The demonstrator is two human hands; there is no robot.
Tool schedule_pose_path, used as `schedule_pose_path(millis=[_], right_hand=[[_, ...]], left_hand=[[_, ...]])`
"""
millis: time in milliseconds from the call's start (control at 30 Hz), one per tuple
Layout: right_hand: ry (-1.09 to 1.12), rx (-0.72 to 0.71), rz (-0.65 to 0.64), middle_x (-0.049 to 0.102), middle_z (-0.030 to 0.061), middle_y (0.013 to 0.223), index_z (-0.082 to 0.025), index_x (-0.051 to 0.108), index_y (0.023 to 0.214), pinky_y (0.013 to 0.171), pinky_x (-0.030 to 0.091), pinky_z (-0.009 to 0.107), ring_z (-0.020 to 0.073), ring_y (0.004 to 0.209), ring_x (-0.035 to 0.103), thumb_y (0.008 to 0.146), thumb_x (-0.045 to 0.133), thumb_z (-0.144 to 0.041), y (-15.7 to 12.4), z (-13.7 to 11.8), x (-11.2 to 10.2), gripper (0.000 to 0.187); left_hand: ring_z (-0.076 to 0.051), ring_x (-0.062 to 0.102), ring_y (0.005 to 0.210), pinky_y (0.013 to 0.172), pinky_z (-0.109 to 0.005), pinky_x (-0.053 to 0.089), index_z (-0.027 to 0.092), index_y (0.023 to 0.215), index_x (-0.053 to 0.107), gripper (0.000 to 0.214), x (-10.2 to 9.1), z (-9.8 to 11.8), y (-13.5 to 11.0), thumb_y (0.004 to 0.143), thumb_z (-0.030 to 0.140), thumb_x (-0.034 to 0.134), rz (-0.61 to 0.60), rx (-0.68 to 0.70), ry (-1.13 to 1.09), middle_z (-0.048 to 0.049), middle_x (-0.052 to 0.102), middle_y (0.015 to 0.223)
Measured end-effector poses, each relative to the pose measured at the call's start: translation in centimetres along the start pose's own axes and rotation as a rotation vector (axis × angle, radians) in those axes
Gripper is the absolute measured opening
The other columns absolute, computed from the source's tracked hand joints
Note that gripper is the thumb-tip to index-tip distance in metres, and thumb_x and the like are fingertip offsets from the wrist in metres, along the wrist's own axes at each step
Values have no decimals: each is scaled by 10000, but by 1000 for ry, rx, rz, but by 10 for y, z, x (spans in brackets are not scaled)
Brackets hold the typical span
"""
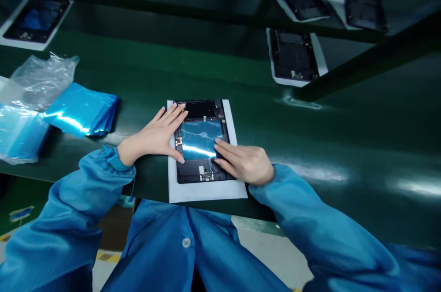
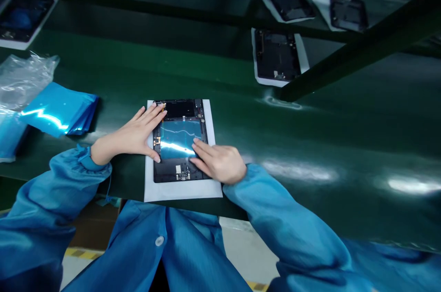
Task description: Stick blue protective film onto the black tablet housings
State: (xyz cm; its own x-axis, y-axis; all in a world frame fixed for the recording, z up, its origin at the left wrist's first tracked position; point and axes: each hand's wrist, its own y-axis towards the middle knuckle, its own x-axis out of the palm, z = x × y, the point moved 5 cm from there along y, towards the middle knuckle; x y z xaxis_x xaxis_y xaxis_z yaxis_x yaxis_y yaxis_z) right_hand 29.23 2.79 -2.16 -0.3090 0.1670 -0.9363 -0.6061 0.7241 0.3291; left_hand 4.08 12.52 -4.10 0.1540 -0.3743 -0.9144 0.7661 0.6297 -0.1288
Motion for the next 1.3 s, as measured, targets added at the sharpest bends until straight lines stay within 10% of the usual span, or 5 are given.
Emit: schedule_pose_path(millis=[167, 433, 1000, 1133, 1300], right_hand=[[147, -108, 248, 859, 70, 1007, -184, 830, 1053, 665, 626, 263, 162, 724, 786, 990, 699, -230, -23, -12, -15, 152], [97, 302, 350, 829, 89, 1070, -303, 714, 1356, 804, 695, 478, 323, 904, 801, 1016, 615, -270, -19, 6, -11, 355], [122, 381, 355, 797, 119, 1141, -434, 329, 1687, 626, 689, 554, 416, 795, 786, 994, 602, -326, -16, 2, -16, 752], [480, 523, 288, 740, 18, 754, -431, 618, 1480, 393, 561, 425, 269, 420, 619, 978, 634, -432, -26, 14, -4, 502], [834, 726, 66, 690, 29, 634, -214, 766, 860, 521, 532, 307, 210, 557, 659, 934, 612, -594, -3, 30, 17, 417]], left_hand=[[-448, 48, 1696, 1355, -669, 162, 136, 1744, 72, 1426, -19, 8, 8, 733, 926, 695, -41, -80, 13, -248, 6, 1814], [-378, 483, 1548, 1233, -587, 450, 82, 1554, 524, 538, -34, 22, 75, 1114, 376, 429, 126, -260, 309, -255, 501, 1646], [-101, 664, 803, 750, -219, 528, 222, 941, 642, 299, -76, 25, 58, 1085, 74, 425, 245, 15, 350, 12, 727, 949], [-151, 656, 927, 858, -262, 537, 217, 1005, 638, 277, -99, 19, 46, 1114, 131, 399, 400, -8, 353, -31, 698, 1007], [-209, 629, 937, 869, -341, 507, 224, 977, 626, 144, -135, -16, 42, 1095, 217, 543, 630, -81, 289, -50, 665, 974]])
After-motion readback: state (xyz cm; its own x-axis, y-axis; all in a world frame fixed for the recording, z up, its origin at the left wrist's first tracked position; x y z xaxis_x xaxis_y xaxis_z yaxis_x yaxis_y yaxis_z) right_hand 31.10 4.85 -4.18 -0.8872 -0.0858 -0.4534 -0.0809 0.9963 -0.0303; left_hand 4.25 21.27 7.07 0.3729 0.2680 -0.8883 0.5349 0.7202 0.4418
